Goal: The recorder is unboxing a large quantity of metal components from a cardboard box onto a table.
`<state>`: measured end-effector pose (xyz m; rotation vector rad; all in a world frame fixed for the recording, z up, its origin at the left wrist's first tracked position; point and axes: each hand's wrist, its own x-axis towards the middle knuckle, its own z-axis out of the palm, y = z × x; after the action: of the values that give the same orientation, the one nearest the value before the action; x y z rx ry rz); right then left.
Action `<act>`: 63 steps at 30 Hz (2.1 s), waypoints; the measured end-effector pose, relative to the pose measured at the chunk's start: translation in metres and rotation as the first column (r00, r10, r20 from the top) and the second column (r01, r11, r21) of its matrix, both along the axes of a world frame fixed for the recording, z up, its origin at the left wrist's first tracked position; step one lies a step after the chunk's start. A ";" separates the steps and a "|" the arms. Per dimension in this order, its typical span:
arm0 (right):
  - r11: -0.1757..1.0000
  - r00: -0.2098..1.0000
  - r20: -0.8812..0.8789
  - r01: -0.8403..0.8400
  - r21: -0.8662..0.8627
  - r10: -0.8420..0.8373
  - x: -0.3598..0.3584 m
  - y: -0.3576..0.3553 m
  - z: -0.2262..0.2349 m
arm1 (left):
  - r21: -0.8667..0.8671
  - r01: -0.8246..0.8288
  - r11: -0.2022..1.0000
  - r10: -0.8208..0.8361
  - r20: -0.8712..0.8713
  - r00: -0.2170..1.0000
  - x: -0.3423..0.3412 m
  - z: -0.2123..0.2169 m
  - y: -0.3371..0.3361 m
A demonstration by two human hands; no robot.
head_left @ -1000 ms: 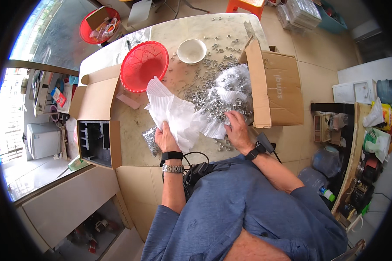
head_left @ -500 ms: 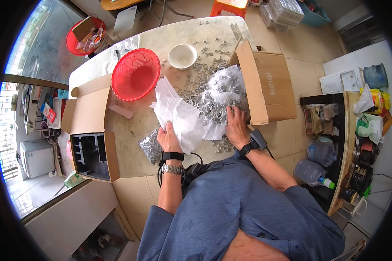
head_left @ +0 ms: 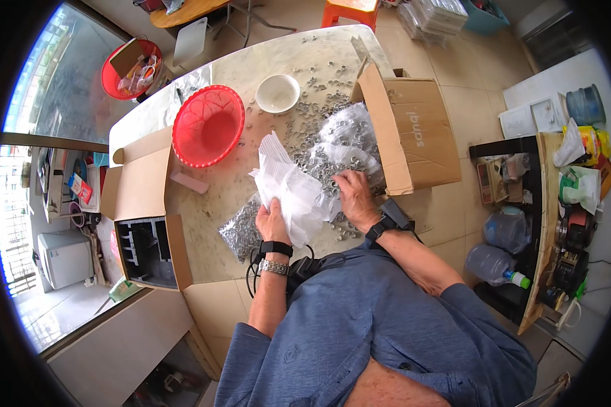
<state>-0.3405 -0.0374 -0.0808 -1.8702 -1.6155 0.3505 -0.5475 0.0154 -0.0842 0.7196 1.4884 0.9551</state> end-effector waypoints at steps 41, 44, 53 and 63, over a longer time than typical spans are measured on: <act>0.999 0.925 -0.379 -0.017 -0.047 -0.002 -0.017 0.034 -0.009 | -0.088 -0.048 0.995 0.046 -0.017 0.999 0.006 -0.035 -0.015; 0.981 0.890 -0.456 -0.070 -0.180 -0.020 -0.015 0.029 -0.013 | -0.084 -0.041 0.996 0.037 -0.052 0.998 0.007 -0.033 -0.014; 0.961 0.836 -0.520 0.030 -0.276 -0.176 -0.017 0.036 -0.021 | -0.060 -0.061 0.996 0.058 -0.044 0.997 -0.001 -0.038 -0.015; 0.956 0.670 -0.730 -0.106 -0.273 -0.135 -0.033 0.047 -0.013 | -0.064 -0.063 0.996 0.059 -0.057 0.997 -0.004 -0.043 -0.011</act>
<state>-0.3733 0.0097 -0.0941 -1.5922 -0.9950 1.2394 -0.5517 0.0049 -0.1270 0.6611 1.5905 0.9347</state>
